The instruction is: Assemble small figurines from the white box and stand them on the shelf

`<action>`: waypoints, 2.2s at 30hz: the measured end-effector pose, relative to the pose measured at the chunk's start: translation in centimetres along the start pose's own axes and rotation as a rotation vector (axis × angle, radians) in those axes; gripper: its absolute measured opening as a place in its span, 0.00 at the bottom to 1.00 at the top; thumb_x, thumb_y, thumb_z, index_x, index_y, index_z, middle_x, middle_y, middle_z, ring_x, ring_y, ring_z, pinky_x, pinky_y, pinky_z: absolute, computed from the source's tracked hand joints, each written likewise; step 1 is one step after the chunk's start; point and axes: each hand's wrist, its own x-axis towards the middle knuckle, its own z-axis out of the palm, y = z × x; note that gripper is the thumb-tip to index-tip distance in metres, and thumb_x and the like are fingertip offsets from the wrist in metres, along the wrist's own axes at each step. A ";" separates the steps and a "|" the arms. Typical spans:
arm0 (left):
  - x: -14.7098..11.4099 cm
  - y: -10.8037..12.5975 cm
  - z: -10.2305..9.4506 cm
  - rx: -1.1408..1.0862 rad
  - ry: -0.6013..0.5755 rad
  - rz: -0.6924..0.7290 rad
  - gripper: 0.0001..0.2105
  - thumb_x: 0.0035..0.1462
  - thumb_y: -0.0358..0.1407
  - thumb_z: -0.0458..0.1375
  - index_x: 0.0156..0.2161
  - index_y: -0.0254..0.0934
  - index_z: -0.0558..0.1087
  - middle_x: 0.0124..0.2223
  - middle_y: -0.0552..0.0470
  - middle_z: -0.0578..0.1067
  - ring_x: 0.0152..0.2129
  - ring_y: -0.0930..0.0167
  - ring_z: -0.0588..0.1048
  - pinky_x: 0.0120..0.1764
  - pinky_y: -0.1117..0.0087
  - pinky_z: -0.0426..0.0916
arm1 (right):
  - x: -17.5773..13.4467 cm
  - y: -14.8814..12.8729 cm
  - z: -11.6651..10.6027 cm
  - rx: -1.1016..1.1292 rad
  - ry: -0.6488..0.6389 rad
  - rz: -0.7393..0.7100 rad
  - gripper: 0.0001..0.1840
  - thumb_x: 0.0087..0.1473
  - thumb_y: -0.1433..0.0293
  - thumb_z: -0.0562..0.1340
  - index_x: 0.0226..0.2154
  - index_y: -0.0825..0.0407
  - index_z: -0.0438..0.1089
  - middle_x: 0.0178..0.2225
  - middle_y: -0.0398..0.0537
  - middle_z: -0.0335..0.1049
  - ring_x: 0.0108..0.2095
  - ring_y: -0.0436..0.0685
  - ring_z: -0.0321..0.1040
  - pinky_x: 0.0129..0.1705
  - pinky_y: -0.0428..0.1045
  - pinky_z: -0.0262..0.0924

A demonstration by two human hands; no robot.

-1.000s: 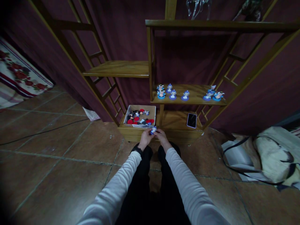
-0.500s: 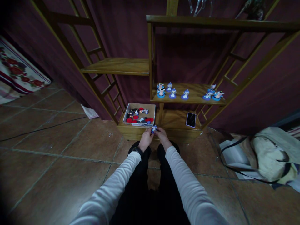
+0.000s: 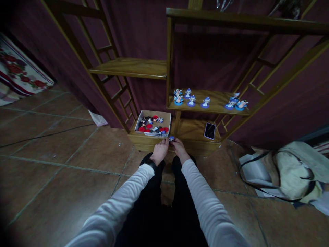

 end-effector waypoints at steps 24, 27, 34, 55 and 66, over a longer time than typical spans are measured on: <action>0.4 -0.4 0.6 -0.135 -0.047 0.037 0.27 0.55 0.23 0.44 0.61 0.31 0.49 0.46 0.35 0.68 0.41 0.64 0.72 0.42 0.65 0.65 | -0.2 -0.3 0.1 -0.018 0.022 -0.005 0.12 0.29 0.74 0.66 0.24 0.51 0.68 0.25 0.41 0.72 0.32 0.53 0.69 0.38 0.49 0.62; 0.4 -0.6 0.6 -0.192 -0.064 0.009 0.28 0.54 0.23 0.46 0.61 0.31 0.50 0.46 0.36 0.69 0.42 0.65 0.72 0.43 0.67 0.65 | -0.2 -0.3 0.1 0.006 0.034 0.000 0.13 0.29 0.75 0.66 0.24 0.51 0.69 0.24 0.41 0.72 0.32 0.53 0.69 0.38 0.49 0.63; 1.3 -1.4 1.3 -0.550 0.038 -0.122 0.18 0.55 0.26 0.48 0.51 0.35 0.67 0.47 0.41 0.72 0.44 0.66 0.72 0.48 0.68 0.64 | 0.1 0.0 -0.2 0.023 0.035 0.001 0.11 0.31 0.73 0.68 0.24 0.52 0.69 0.25 0.43 0.73 0.30 0.53 0.70 0.39 0.52 0.65; 2.9 -2.9 3.6 -1.706 0.067 -0.654 0.06 0.44 0.31 0.63 0.27 0.30 0.72 0.23 0.53 0.72 0.21 0.76 0.72 0.32 0.69 0.72 | 0.4 0.5 -0.4 0.047 0.025 0.045 0.11 0.35 0.69 0.69 0.25 0.52 0.70 0.27 0.47 0.75 0.30 0.54 0.73 0.40 0.54 0.68; 2.5 -3.1 3.4 -1.718 0.080 -0.654 0.06 0.43 0.31 0.63 0.24 0.29 0.70 0.23 0.52 0.72 0.22 0.75 0.72 0.33 0.68 0.72 | 0.3 0.6 -0.5 0.031 -0.041 0.033 0.12 0.31 0.69 0.72 0.22 0.53 0.70 0.24 0.43 0.72 0.29 0.53 0.71 0.42 0.54 0.66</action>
